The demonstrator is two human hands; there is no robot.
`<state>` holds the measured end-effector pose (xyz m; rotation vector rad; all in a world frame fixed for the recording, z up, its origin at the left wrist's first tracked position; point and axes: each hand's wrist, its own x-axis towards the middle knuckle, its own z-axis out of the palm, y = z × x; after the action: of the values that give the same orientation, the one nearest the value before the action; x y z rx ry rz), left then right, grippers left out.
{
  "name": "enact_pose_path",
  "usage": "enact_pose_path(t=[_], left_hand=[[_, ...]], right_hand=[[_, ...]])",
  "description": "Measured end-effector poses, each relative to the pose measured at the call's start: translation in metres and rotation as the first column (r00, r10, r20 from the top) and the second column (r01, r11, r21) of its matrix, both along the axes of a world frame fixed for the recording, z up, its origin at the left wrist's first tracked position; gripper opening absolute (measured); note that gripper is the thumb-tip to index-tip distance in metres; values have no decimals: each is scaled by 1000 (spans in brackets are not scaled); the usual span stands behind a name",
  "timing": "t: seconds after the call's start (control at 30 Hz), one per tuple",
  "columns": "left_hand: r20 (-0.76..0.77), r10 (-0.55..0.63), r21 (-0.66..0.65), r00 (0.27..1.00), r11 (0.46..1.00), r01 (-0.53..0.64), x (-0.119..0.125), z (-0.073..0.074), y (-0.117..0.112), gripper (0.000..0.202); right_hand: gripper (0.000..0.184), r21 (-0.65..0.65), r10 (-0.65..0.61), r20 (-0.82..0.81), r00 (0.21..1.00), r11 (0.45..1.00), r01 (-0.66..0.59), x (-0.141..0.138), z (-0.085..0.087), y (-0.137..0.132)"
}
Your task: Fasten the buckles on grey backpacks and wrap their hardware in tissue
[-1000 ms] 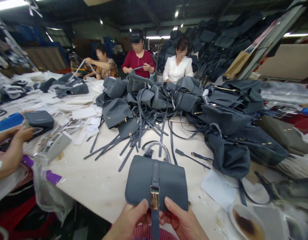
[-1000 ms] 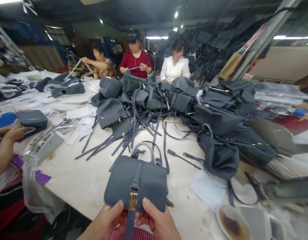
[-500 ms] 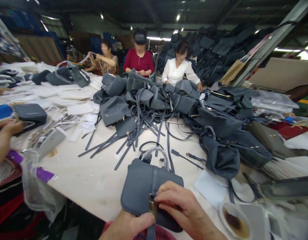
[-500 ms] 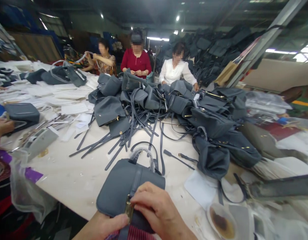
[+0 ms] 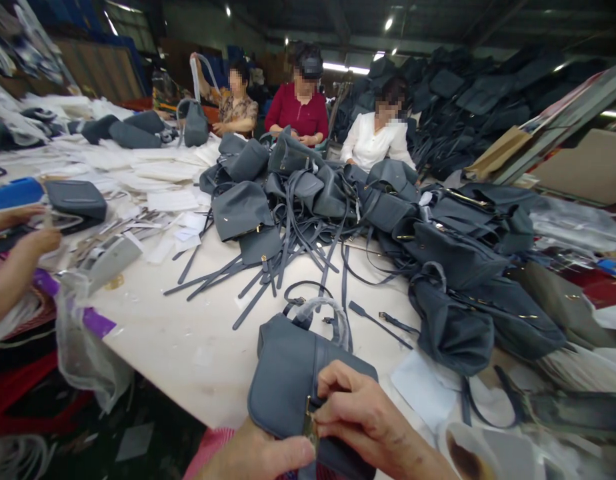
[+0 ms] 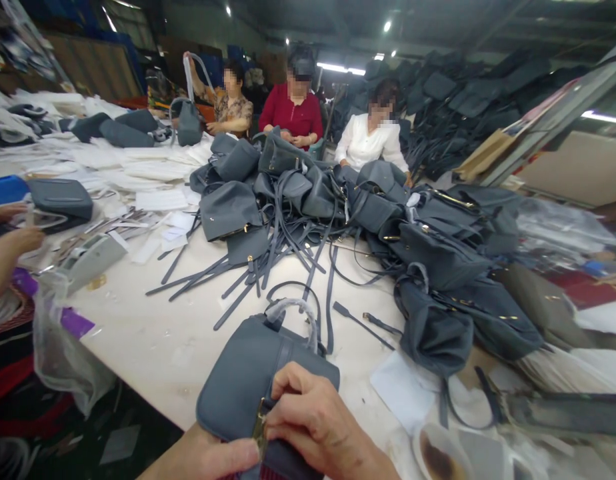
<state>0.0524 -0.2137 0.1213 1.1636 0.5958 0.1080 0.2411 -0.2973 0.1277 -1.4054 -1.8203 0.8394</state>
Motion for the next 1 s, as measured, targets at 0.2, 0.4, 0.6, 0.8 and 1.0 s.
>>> enact_pose_path(t=[0.2, 0.4, 0.6, 0.8, 1.0], left_hand=[[8, 1, 8, 1000, 1000, -1, 0, -1, 2, 46], [-62, -30, 51, 998, 998, 33, 1, 1, 3, 47], [-85, -4, 62, 996, 998, 9, 0, 1, 5, 45], [-35, 13, -50, 999, 999, -15, 2, 2, 3, 35], [34, 135, -330, 990, 937, -116, 6, -14, -4, 34]], right_hand=[[21, 19, 24, 22, 999, 1000, -25, 3, -1, 1], [14, -12, 13, 35, 999, 1000, -12, 4, 5, 3], [26, 49, 99, 521, 848, 988, -146, -4, 22, 6], [28, 11, 231, 720, 654, 939, -344, -11, 34, 16], [23, 127, 125, 674, 729, 951, -281, -2, 30, 19]])
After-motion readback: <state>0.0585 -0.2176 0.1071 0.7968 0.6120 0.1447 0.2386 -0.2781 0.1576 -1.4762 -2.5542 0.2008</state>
